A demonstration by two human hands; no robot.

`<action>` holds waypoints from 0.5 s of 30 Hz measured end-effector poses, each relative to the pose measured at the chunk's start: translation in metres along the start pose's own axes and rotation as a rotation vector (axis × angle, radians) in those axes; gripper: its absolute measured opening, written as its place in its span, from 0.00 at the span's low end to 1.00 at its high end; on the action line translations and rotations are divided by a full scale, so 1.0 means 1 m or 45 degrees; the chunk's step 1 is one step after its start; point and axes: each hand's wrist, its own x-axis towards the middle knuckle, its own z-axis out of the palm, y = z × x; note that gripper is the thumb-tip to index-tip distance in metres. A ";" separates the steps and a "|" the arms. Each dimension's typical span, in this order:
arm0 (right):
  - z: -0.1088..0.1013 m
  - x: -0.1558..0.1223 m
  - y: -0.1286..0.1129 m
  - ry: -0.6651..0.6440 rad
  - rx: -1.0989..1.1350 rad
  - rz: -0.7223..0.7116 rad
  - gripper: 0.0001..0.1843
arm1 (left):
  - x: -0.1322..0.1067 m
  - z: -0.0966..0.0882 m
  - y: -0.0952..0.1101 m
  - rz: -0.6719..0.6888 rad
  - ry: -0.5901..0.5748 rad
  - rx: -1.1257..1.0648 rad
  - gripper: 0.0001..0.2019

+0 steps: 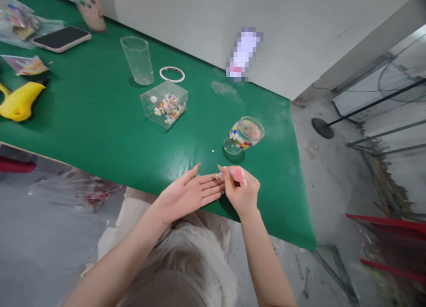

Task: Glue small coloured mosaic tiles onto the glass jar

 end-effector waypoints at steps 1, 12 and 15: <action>0.000 0.000 0.000 0.012 -0.008 -0.016 0.12 | 0.000 0.000 0.000 0.002 0.006 -0.003 0.33; -0.011 0.003 0.006 0.257 0.305 0.489 0.10 | 0.000 0.006 0.002 0.010 0.103 -0.037 0.34; -0.020 0.006 0.017 0.269 0.561 0.906 0.15 | 0.000 0.008 0.003 0.008 0.120 -0.032 0.35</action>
